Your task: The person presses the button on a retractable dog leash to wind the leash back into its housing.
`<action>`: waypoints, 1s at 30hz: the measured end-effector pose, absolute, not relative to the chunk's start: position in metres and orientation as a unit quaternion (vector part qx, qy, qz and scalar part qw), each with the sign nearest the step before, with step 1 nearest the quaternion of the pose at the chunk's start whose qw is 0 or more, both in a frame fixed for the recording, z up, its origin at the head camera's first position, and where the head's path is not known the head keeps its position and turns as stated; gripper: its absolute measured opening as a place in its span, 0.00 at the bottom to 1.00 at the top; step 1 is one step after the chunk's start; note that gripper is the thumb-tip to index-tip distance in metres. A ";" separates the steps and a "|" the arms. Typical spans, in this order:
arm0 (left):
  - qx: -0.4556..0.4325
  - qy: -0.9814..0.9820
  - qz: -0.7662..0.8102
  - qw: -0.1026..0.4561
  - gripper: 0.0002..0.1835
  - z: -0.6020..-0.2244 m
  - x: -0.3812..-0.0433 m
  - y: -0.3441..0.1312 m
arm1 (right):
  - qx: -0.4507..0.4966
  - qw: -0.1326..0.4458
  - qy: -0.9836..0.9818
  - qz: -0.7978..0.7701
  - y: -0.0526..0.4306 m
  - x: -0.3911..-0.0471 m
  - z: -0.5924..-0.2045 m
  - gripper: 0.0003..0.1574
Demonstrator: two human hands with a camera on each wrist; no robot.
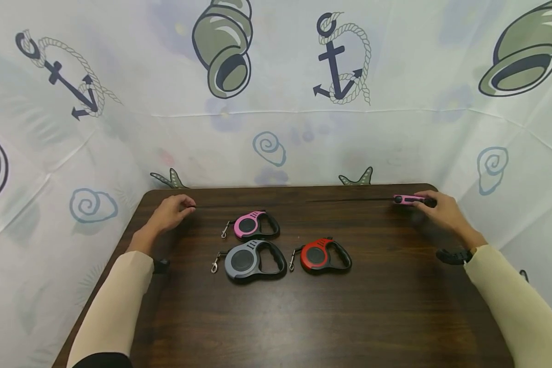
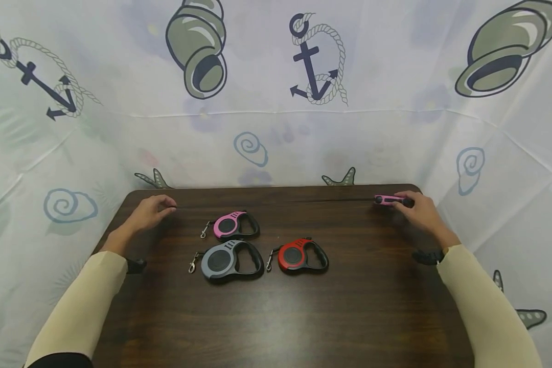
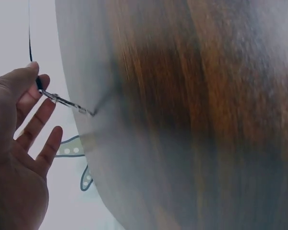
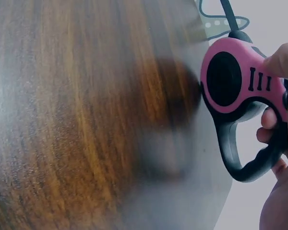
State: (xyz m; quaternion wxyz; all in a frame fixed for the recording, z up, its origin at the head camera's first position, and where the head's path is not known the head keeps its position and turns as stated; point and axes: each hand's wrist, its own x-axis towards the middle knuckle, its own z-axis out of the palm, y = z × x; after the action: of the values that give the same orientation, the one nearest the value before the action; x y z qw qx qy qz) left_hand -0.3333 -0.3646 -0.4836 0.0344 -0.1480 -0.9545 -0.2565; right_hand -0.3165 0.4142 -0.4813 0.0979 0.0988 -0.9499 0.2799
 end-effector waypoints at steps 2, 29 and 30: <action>-0.147 -0.955 -0.255 0.042 0.11 -0.482 -0.332 -0.366 | 0.095 0.100 -0.947 0.290 0.414 -0.317 -0.479 0.26; -0.232 -0.910 -0.307 0.153 0.08 -0.455 -0.308 -0.374 | 0.047 0.072 -0.914 0.396 0.438 -0.304 -0.458 0.26; -0.232 -0.908 -0.315 0.150 0.08 -0.453 -0.306 -0.374 | 0.050 0.071 -0.914 0.397 0.440 -0.303 -0.457 0.26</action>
State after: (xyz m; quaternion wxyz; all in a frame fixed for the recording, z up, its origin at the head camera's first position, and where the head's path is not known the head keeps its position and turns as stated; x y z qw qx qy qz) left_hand -0.3062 -0.3742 -0.4532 0.1502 -0.2321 -0.9078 -0.3155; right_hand -0.3029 0.4396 -0.4571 0.0708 0.0497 -0.9138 0.3968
